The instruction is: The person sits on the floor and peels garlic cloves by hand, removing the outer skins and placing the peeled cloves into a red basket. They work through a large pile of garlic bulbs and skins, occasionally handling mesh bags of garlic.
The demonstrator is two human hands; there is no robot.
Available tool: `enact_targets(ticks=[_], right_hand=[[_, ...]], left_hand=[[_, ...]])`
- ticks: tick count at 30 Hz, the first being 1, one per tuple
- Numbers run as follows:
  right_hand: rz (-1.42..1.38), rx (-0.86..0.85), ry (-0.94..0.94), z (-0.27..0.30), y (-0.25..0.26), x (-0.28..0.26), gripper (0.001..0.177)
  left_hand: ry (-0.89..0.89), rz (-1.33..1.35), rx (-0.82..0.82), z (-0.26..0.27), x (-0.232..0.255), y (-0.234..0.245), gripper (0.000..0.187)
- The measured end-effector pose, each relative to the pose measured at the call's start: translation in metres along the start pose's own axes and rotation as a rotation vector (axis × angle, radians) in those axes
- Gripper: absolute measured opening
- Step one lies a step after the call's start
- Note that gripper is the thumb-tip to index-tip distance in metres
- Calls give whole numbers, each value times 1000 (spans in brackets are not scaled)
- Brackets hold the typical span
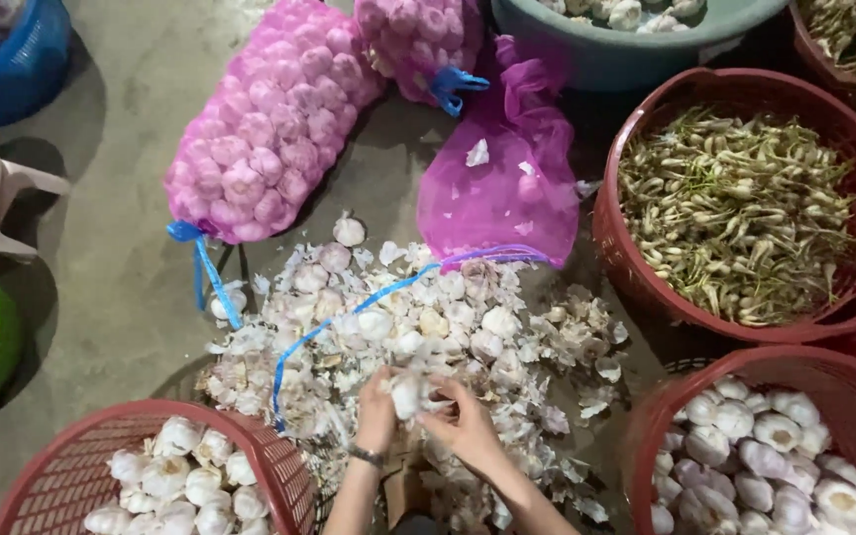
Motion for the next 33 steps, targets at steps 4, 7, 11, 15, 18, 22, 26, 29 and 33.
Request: enact_targets(ticks=[4,7,11,15,18,22,26,29,33], right_hand=[[-195,37,-28,2,12,-20,52],[-445,26,-162,24,36,-71,46],[-654,62,-150,8,35,-37,39],[-584,33,-50,5,32,-32,44],[-507,133,1,-11,21,14,47],[-167,245,403,1,25,2,41],[-137,339,466,9,32,-11,38],[-243,372,282,2,33,8,43],[-246,303,117,1,23,8,42]], left_hand=[[-162,-150,-92,49,69,-20,28],[-152,-134,-134,66,86,-18,36],[-181,-184,-262,89,102,-23,39],[-133,13,-397,88,89,-19,37],[-206,-52,-402,94,89,-24,48],[-327,-156,-458,107,91,-32,58],[-334,-297,-543,120,109,-35,68],[-269,-216,-656,119,100,-31,73],[-217,-113,-749,107,82,-24,72]])
Point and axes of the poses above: each hand's wrist, its own z-axis away from the middle knuckle, its own y-axis out of the back of the hand, x = y × z, the point moved 1 cm from there along -z, towards the middle knuckle, and after that the axes turned 3 degrees about y, right-handed, at the moved point
